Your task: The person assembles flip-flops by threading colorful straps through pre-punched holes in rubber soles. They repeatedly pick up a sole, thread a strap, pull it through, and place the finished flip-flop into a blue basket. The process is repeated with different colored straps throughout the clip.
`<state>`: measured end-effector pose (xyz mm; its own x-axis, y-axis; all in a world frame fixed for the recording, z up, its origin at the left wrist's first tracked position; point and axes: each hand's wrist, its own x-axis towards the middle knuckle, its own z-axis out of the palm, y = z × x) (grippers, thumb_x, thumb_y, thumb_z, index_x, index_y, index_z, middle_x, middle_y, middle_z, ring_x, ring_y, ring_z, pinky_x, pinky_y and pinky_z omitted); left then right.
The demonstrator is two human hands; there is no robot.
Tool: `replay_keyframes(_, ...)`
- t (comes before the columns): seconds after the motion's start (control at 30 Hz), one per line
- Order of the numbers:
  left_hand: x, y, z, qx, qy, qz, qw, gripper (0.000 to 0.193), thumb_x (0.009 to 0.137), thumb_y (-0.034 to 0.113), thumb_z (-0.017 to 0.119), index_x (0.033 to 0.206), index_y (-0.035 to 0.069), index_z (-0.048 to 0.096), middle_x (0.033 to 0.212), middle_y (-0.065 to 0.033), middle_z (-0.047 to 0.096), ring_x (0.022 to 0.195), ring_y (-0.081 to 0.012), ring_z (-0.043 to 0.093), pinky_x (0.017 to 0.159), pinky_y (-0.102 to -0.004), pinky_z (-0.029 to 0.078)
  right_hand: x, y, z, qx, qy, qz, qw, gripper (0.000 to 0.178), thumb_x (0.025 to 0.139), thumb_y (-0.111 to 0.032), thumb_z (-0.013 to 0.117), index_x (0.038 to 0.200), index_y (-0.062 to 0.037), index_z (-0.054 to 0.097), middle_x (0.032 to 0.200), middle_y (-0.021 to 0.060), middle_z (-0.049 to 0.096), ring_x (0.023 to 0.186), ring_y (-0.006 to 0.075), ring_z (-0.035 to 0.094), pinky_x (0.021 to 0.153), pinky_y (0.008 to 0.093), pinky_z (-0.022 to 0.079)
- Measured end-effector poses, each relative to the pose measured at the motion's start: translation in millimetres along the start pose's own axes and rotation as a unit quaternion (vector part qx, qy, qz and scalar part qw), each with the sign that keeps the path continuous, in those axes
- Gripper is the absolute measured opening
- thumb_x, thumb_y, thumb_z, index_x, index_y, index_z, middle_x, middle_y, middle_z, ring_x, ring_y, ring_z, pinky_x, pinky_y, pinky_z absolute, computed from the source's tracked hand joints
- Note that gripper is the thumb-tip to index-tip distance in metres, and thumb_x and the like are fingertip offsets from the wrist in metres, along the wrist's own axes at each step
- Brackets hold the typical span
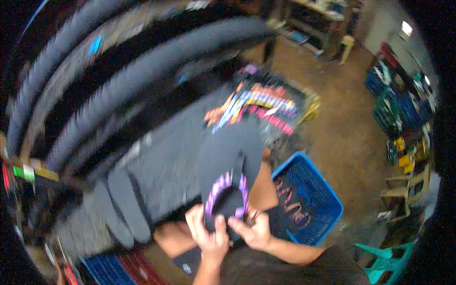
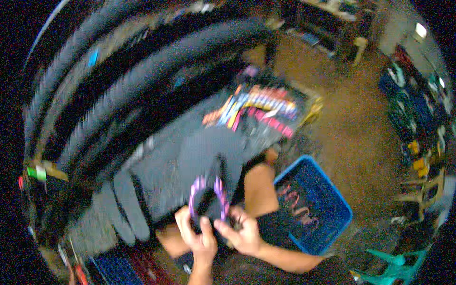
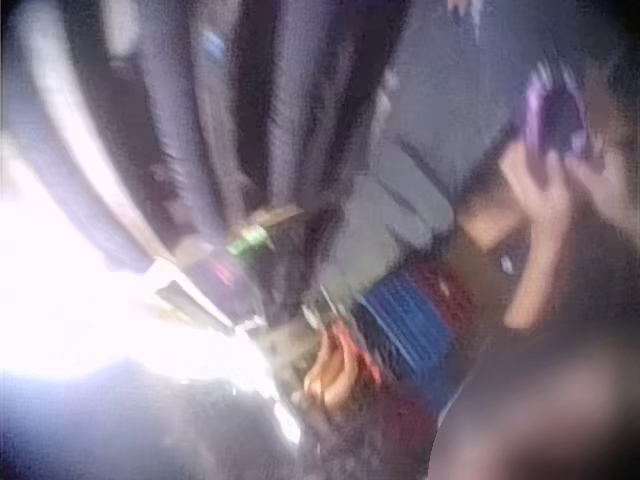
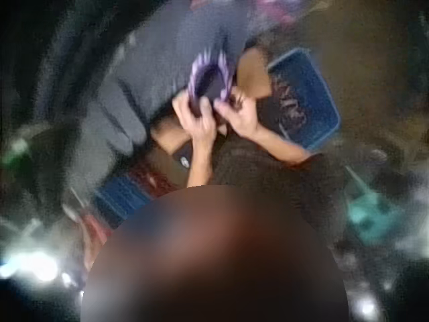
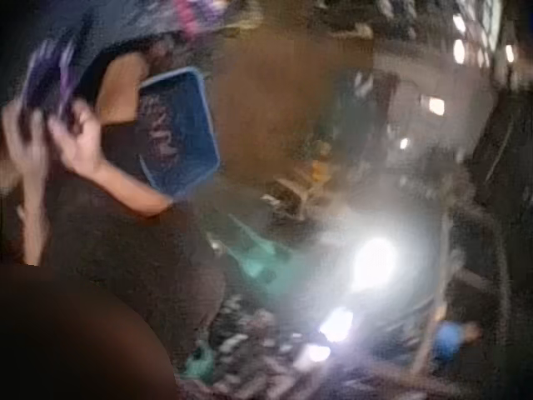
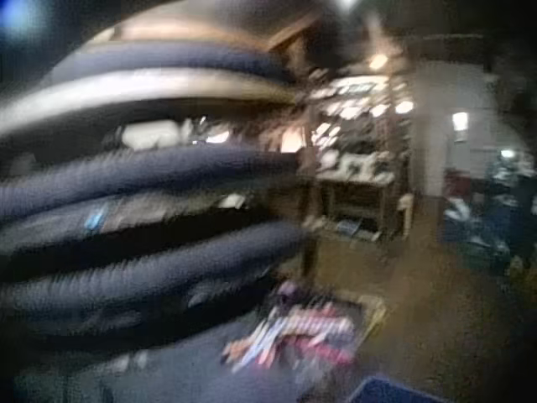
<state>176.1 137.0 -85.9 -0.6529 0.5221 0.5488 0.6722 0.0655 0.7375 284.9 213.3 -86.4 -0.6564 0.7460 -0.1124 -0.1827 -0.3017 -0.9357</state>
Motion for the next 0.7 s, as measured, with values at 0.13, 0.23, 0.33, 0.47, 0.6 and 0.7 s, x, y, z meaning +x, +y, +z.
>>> replay_keyframes(0.13, 7.2, 8.9, 30.1, -0.042, -0.038, 0.052, 0.997, 0.026, 0.095, 0.012, 0.068, 0.113, -0.004, 0.06, 0.102, -0.0176, 0.063, 0.089, -0.0295, 0.062, 0.084, -0.0382, 0.051, 6.4, -0.6, -36.4, -0.075, 0.063, -0.016, 0.995, 0.018, 0.098, -0.017, 0.075, 0.106, -0.0038, 0.065, 0.082, -0.0043, 0.065, 0.066, 0.005, 0.059, 0.057, 0.0245, 0.05)
replay_keyframes(0.23, 8.3, 11.4, 58.5, -0.012, -0.133, 0.07, 0.989, 0.023, 0.091, 0.008, 0.073, 0.108, -0.002, 0.062, 0.091, -0.0164, 0.067, 0.076, -0.0304, 0.065, 0.069, -0.0379, 0.053, 4.6, -2.6, -82.9, 0.058, 0.051, 0.076, 0.994, 0.018, 0.098, -0.02, 0.076, 0.102, -0.006, 0.066, 0.067, -0.0032, 0.06, 0.052, 0.0063, 0.054, 0.045, 0.0241, 0.042)
replay_keyframes(0.33, 1.5, 16.7, 94.6, 0.018, -0.251, 0.02, 0.968, 0.019, 0.091, 0.012, 0.075, 0.1, 0.0, 0.064, 0.081, -0.0157, 0.066, 0.065, -0.0314, 0.064, 0.061, -0.0387, 0.052, -5.0, 8.9, -122.8, 0.114, 0.111, 0.131, 0.979, 0.023, 0.095, -0.017, 0.079, 0.103, -0.0052, 0.06, 0.072, -0.0011, 0.059, 0.048, 0.0056, 0.052, 0.043, 0.0238, 0.042)
replay_keyframes(0.47, -12.4, 30.8, 150.9, -0.042, -0.377, 0.057, 0.924, 0.021, 0.093, 0.017, 0.075, 0.088, -0.001, 0.065, 0.078, -0.0176, 0.063, 0.066, -0.0328, 0.065, 0.06, -0.0392, 0.05, -15.2, 35.9, -176.4, 0.212, 0.148, 0.151, 0.954, 0.016, 0.095, -0.009, 0.075, 0.103, -0.0017, 0.064, 0.079, 0.0008, 0.064, 0.052, 0.0085, 0.056, 0.045, 0.0243, 0.045)
replay_keyframes(0.6, -21.3, 40.1, 202.1, -0.046, -0.49, 0.078, 0.867, 0.025, 0.097, 0.02, 0.068, 0.11, -0.001, 0.067, 0.079, -0.0157, 0.064, 0.069, -0.033, 0.066, 0.064, -0.044, 0.052, -23.9, 42.6, -217.2, 0.182, 0.21, 0.126, 0.952, 0.023, 0.097, -0.026, 0.075, 0.104, -0.0061, 0.066, 0.06, -0.0033, 0.059, 0.046, 0.0072, 0.052, 0.039, 0.0236, 0.037)
replay_keyframes(0.7, -22.6, 41.1, 239.1, 0.109, -0.41, 0.304, 0.853, 0.045, 0.101, 0.026, 0.062, 0.138, 0.0, 0.056, 0.098, -0.0191, 0.071, 0.088, -0.0316, 0.069, 0.081, -0.0432, 0.054, -17.9, 51.6, -245.2, 0.158, 0.219, 0.159, 0.95, 0.027, 0.098, -0.031, 0.074, 0.105, -0.0068, 0.066, 0.065, -0.0027, 0.061, 0.052, 0.0063, 0.052, 0.045, 0.0261, 0.041)
